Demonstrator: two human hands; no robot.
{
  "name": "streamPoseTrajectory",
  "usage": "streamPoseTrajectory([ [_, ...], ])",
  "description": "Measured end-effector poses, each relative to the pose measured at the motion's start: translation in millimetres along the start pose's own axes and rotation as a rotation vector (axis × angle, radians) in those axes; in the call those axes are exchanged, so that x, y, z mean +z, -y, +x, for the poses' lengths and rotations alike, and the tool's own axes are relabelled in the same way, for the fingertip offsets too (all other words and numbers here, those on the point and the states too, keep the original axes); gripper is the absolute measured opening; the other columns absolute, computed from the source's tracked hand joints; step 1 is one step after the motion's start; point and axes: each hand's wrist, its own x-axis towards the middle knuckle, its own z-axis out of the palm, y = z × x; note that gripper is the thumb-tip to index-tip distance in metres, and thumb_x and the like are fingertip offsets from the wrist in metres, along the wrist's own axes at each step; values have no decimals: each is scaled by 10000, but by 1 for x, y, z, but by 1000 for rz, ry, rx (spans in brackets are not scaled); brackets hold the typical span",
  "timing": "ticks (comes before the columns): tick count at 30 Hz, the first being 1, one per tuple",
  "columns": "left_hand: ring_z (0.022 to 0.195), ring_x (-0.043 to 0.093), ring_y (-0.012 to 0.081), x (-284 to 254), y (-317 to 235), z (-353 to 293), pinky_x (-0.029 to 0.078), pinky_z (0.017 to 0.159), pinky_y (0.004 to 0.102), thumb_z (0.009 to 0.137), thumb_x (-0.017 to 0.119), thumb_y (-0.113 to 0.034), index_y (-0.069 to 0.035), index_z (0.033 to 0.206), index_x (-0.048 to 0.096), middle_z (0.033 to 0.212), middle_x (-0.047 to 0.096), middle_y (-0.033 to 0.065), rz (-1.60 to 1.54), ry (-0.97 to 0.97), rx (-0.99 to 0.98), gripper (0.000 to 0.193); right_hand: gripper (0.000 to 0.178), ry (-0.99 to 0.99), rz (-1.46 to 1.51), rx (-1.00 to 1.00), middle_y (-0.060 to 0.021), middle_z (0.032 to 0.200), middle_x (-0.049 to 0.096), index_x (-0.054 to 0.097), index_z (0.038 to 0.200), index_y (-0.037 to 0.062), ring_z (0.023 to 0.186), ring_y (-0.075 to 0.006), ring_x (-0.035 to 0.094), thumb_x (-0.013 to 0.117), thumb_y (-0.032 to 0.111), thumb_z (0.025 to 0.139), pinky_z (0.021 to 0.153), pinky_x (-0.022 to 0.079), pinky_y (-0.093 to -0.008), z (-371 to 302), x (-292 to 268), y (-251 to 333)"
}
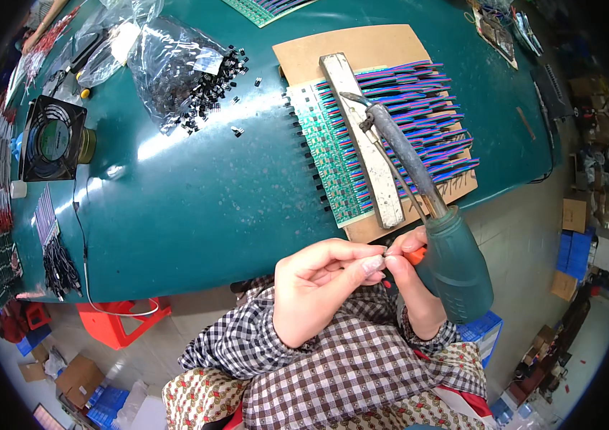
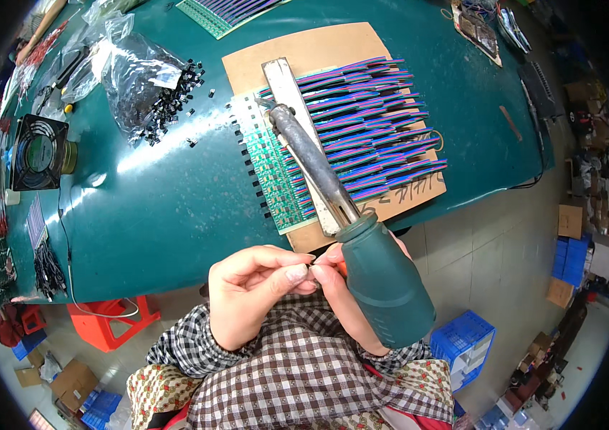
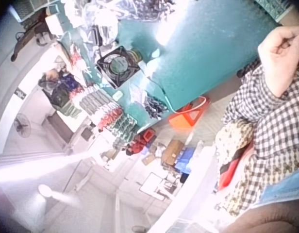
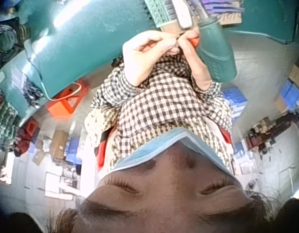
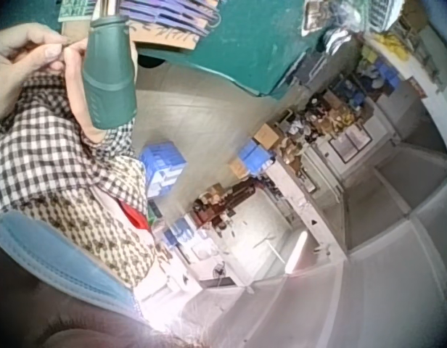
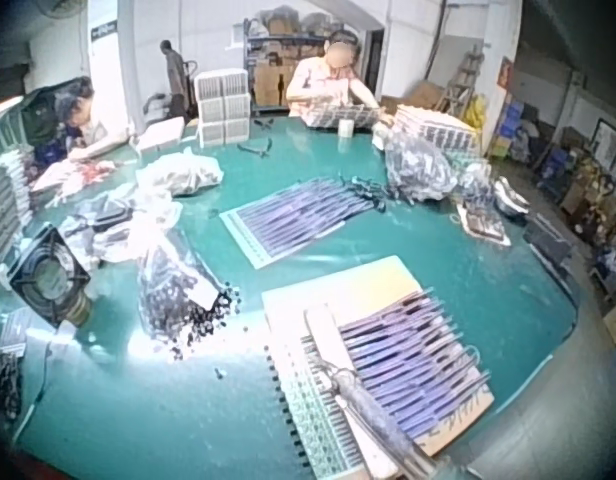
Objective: The person assembles electronic components onto circuit boards using a manual insertion tool and cardboard jigs.
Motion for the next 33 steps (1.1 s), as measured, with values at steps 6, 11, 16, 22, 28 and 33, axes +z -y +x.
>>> streamPoseTrajectory([
  [6, 837, 601, 150, 0, -2, -7, 512, 760, 239, 817, 534, 51, 78, 977, 568, 928, 605, 121, 62, 30, -10, 165, 312, 12, -120, -3, -71, 856, 466, 425, 958, 31, 766, -148, 518, 523, -143, 718, 680, 427, -266, -5, -1, -2],
  [11, 822, 601, 136, -4, -8, -9, 505, 757, 229, 806, 555, 45, 88, 933, 573, 863, 598, 99, 35, -17, -128, 135, 306, 68, 23, 17, -73, 843, 467, 433, 930, 27, 733, -153, 521, 545, -135, 696, 653, 429, -265, -3, 4, 0],
  [16, 765, 600, 128, -21, -4, 1, 503, 685, 219, 814, 582, -29, 53, 893, 561, 851, 616, 108, 427, -238, 46, 116, 258, -93, 93, 231, -90, 844, 450, 436, 935, 16, 714, -174, 499, 523, -72, 708, 620, 415, -271, -11, 4, 7],
  [22, 745, 579, 97, -29, 9, 19, 498, 681, 215, 834, 565, -62, 45, 898, 550, 830, 607, 92, 198, -254, -61, 126, 269, -109, 100, 15, -90, 846, 440, 441, 1007, 6, 689, -194, 487, 502, 5, 745, 585, 416, -279, -28, -10, -10],
  [28, 713, 613, 147, -29, 10, 25, 523, 652, 247, 833, 561, -59, 53, 861, 528, 795, 612, 126, 165, -262, -77, 121, 350, -114, 220, 86, -120, 869, 465, 425, 1011, -27, 777, -233, 536, 521, 246, 814, 633, 516, -310, -51, -17, -16],
  [33, 678, 630, 180, -28, 13, 26, 535, 615, 262, 834, 554, -51, 52, 838, 516, 774, 615, 149, 146, -272, -68, 110, 461, -145, 89, 143, -154, 902, 491, 443, 973, -55, 823, -236, 554, 551, 360, 805, 683, 533, -335, -67, -22, -16],
])
